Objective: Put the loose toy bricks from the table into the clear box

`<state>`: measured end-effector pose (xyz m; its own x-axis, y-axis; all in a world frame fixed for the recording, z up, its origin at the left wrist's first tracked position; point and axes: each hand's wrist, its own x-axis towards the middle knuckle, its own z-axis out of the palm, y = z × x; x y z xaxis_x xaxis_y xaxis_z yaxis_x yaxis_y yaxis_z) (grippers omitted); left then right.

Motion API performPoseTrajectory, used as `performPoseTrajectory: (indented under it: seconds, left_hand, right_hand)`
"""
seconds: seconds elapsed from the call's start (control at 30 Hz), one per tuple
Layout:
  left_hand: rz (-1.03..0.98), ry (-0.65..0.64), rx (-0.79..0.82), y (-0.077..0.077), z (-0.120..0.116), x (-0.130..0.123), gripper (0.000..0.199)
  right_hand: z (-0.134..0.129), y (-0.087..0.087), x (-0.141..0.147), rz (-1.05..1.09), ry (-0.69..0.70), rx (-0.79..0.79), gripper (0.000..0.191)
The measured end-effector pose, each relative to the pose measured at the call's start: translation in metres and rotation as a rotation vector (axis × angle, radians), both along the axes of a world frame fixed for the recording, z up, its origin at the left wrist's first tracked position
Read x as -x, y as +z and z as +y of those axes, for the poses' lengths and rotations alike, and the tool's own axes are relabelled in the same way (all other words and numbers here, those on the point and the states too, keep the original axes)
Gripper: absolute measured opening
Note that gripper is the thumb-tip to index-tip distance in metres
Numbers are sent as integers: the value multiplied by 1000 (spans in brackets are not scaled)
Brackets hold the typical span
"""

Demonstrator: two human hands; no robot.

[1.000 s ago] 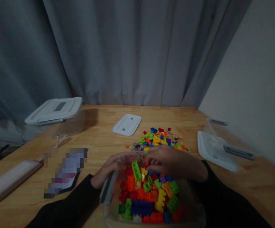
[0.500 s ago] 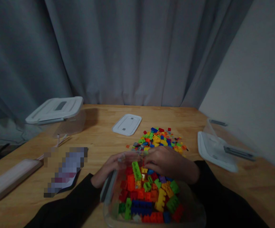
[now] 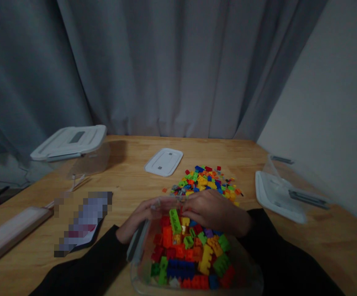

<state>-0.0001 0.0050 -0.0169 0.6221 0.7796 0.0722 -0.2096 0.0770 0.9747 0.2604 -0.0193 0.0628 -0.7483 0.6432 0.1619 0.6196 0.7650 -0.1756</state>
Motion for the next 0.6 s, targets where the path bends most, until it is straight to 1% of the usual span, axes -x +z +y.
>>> performPoseTrajectory:
  seconds: [0.27, 0.47, 0.6]
  left_hand:
    - [-40, -20, 21, -8, 4, -2, 54]
    - [-72, -37, 42, -5, 0, -4, 56]
    - [-86, -30, 47, -2, -1, -5, 55]
  right_hand:
    - [-2, -2, 0, -35, 0, -2, 23]
    - [-1, -5, -1, -16, 3, 22, 22]
    - [-2, -2, 0, -5, 11, 42, 23]
